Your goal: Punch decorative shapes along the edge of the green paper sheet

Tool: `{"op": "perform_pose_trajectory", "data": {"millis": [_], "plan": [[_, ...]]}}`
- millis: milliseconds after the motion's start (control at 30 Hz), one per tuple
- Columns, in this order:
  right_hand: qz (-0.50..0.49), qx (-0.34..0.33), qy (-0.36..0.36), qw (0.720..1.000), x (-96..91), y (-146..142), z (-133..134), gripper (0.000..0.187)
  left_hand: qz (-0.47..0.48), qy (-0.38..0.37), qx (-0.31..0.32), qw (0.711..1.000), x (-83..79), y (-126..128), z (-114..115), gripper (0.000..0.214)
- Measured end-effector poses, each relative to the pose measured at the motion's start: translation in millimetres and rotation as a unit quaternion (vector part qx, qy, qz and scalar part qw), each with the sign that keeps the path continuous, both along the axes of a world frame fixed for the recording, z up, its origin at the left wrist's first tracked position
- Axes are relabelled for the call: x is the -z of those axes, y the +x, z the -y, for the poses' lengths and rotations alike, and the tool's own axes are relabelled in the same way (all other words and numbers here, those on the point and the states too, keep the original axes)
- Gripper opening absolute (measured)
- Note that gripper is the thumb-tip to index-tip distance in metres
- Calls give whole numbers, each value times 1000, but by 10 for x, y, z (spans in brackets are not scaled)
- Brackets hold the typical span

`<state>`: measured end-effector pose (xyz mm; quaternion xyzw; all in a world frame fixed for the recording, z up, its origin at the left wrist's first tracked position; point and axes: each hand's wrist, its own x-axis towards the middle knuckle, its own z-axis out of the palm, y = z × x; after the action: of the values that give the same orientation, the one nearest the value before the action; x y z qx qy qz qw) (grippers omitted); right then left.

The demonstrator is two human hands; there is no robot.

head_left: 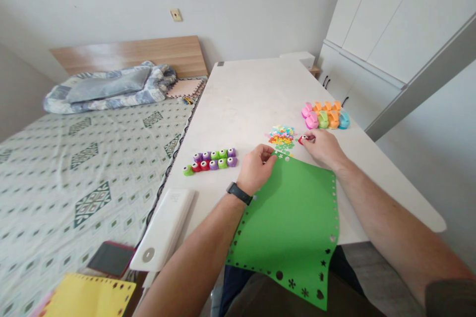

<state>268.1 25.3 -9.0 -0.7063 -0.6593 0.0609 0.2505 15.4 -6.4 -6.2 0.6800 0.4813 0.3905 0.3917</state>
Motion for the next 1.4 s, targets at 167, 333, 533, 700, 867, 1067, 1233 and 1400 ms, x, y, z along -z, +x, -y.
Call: {"op": "perform_pose_trajectory", "data": {"millis": [167,333,533,700,867,1067,1233,1400], "plan": [[-69,42,5,997,-73,83,-2,32,-7,-3,-3,1000,5,-13,-2,17],[-248,54,-36,967,-91,184,-42,32,-11,4,-10,1000,-6,-15,-7,15],[-560,12,-121,820,-210,176,-41,18,-8,-6,-7,1000,-19,-22,-9,16],[-665,-4,-134,735,-324,141,13,13,-20,-10,-10,1000,-37,-29,-6,15],[-698,-24,-144,701,-374,128,48,11,-16,-15,-8,1000,-34,-33,-7,16],[-670,-29,-140,728,-338,163,13,16,-12,-16,-11,1000,-50,-34,-3,16],[-303,105,16,947,-167,322,-60,27,-14,-17,-14,1000,-45,-36,-12,16],[-69,107,19,992,-52,447,-94,28,-20,-12,-13,1000,-13,-40,-25,16]]}}
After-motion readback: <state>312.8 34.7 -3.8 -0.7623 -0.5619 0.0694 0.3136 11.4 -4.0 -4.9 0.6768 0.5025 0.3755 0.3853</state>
